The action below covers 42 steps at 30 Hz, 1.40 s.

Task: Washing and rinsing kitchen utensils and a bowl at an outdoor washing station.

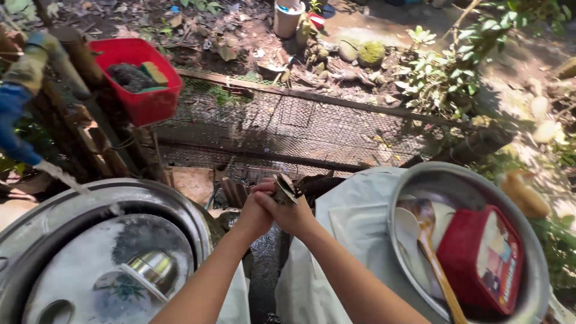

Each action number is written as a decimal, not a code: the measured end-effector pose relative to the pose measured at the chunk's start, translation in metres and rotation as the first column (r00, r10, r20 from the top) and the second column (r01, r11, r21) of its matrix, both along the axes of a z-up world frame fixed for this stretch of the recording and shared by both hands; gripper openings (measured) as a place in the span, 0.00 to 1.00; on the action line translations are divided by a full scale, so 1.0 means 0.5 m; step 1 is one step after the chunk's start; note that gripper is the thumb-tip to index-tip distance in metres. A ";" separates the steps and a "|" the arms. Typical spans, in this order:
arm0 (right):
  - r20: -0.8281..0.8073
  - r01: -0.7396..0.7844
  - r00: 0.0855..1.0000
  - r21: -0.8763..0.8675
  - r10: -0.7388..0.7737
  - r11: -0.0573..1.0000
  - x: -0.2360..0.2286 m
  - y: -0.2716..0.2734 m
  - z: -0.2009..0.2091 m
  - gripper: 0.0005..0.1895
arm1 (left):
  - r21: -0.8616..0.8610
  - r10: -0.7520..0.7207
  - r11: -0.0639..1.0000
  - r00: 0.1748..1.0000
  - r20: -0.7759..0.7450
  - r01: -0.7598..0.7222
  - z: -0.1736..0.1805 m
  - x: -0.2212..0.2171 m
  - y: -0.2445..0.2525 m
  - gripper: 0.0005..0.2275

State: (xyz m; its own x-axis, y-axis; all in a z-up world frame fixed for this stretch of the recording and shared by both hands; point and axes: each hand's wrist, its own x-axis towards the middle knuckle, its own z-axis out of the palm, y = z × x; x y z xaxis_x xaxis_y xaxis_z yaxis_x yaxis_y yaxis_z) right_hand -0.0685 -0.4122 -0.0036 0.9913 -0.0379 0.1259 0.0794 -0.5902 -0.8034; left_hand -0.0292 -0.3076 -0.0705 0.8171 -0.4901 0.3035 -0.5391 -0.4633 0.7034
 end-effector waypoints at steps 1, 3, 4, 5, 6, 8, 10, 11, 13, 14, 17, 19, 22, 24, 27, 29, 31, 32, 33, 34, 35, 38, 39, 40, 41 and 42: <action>0.014 0.015 1.000 0.015 -0.015 1.000 0.000 -0.010 -0.010 0.14 | -0.001 -0.013 1.000 1.000 -0.011 0.013 0.002 -0.009 -0.014 0.10; 0.015 0.075 0.997 0.082 -0.077 0.994 -0.022 -0.018 0.065 0.15 | -0.005 -0.037 0.999 0.999 -0.020 0.037 0.018 0.000 -0.047 0.10; 0.002 0.122 0.992 0.149 -0.124 0.981 -0.037 -0.020 0.100 0.16 | -0.007 -0.046 0.999 0.998 -0.040 0.046 0.023 -0.002 -0.061 0.09; 0.001 0.132 0.991 0.149 -0.133 0.980 -0.047 -0.039 0.115 0.16 | -0.007 -0.056 0.998 0.998 -0.041 0.056 0.031 -0.003 -0.084 0.09; 0.078 0.147 0.984 0.132 -0.158 0.980 -0.053 -0.056 0.132 0.12 | -0.007 -0.066 0.998 0.996 -0.056 0.065 0.042 0.002 -0.104 0.09; 0.159 0.173 0.969 0.118 -0.190 0.978 -0.055 -0.088 0.129 0.09 | -0.006 -0.085 0.996 0.994 -0.067 0.084 0.057 0.002 -0.139 0.09; 0.144 0.258 0.954 0.050 -0.262 0.965 -0.060 -0.117 0.081 0.10 | -0.009 -0.103 0.995 0.989 -0.107 0.103 0.056 -0.021 -0.167 0.08; 0.138 0.268 0.952 0.050 -0.272 0.962 -0.070 -0.127 0.064 0.10 | -0.008 -0.113 0.994 0.987 -0.113 0.113 0.052 -0.033 -0.172 0.08; -0.201 0.366 0.920 0.130 -0.337 0.921 -0.089 -0.151 0.036 0.19 | -0.019 -0.124 0.992 0.978 -0.167 0.123 0.049 -0.057 -0.187 0.08; -0.185 0.361 0.924 0.125 -0.336 0.924 -0.088 -0.156 0.077 0.19 | -0.028 -0.122 0.993 0.981 -0.152 0.119 0.056 -0.048 -0.204 0.08; -0.210 0.404 0.906 0.169 -0.368 0.899 -0.095 -0.141 0.187 0.36 | -0.027 -0.106 0.994 0.979 -0.173 0.103 0.085 -0.025 -0.219 0.08; -0.016 0.461 0.886 0.121 -0.463 0.879 -0.094 -0.147 0.257 0.24 | -0.024 -0.110 0.994 0.971 -0.211 0.108 0.122 0.008 -0.243 0.08; 0.108 0.395 0.904 0.164 -0.414 0.904 -0.078 -0.167 0.260 0.14 | -0.033 -0.122 0.993 0.962 -0.244 0.117 0.138 0.013 -0.259 0.08; -0.018 0.434 0.899 0.154 -0.437 0.888 -0.074 -0.166 0.196 0.20 | -0.033 -0.120 0.993 0.957 -0.265 0.116 0.124 -0.018 -0.250 0.09; -0.230 0.480 0.868 0.161 -0.440 0.863 -0.087 -0.159 0.104 0.30 | -0.029 -0.111 0.994 0.945 -0.306 0.108 0.098 -0.067 -0.224 0.09; -0.303 0.492 0.852 0.184 -0.427 0.851 -0.088 -0.169 0.096 0.33 | -0.028 -0.110 0.994 0.943 -0.313 0.106 0.100 -0.068 -0.227 0.09; -0.284 0.521 0.840 0.179 -0.463 0.835 -0.109 -0.184 0.125 0.30 | -0.026 -0.112 0.994 0.929 -0.352 0.110 0.109 -0.074 -0.242 0.10; -0.285 0.526 0.836 0.180 -0.468 0.831 -0.109 -0.195 0.150 0.30 | -0.025 -0.117 0.993 0.928 -0.353 0.116 0.117 -0.074 -0.254 0.10; -0.287 0.567 0.814 0.200 -0.505 0.799 -0.108 -0.207 0.175 0.24 | -0.025 -0.122 0.992 0.920 -0.371 0.121 0.125 -0.074 -0.266 0.10; -0.284 0.606 0.790 0.222 -0.544 0.764 -0.106 -0.222 0.203 0.18 | -0.027 -0.129 0.991 0.914 -0.385 0.129 0.135 -0.070 -0.282 0.11; -0.280 0.612 0.786 0.224 -0.551 0.759 -0.102 -0.264 0.187 0.18 | -0.027 -0.138 0.990 0.914 -0.381 0.138 0.176 -0.098 -0.298 0.11; -0.297 0.727 0.672 0.089 -0.678 0.681 -0.123 -0.374 0.162 0.20 | -0.046 -0.217 0.973 0.830 -0.514 0.227 0.239 -0.178 -0.356 0.17; -0.337 0.713 0.656 -0.015 -0.675 0.701 -0.144 -0.396 0.172 0.26 | -0.055 -0.253 0.961 0.773 -0.582 0.273 0.225 -0.196 -0.383 0.18; -0.377 0.687 0.639 -0.113 -0.671 0.718 -0.162 -0.414 0.181 0.32 | -0.063 -0.281 0.947 0.712 -0.644 0.316 0.211 -0.211 -0.407 0.19; -0.382 0.693 0.631 -0.112 -0.675 0.712 -0.169 -0.452 0.136 0.32 | -0.060 -0.284 0.944 0.707 -0.647 0.325 0.205 -0.236 -0.425 0.19; -0.431 0.684 0.595 -0.171 -0.679 0.709 -0.176 -0.491 0.091 0.33 | -0.100 -0.288 0.942 0.624 -0.726 0.320 0.200 -0.259 -0.445 0.17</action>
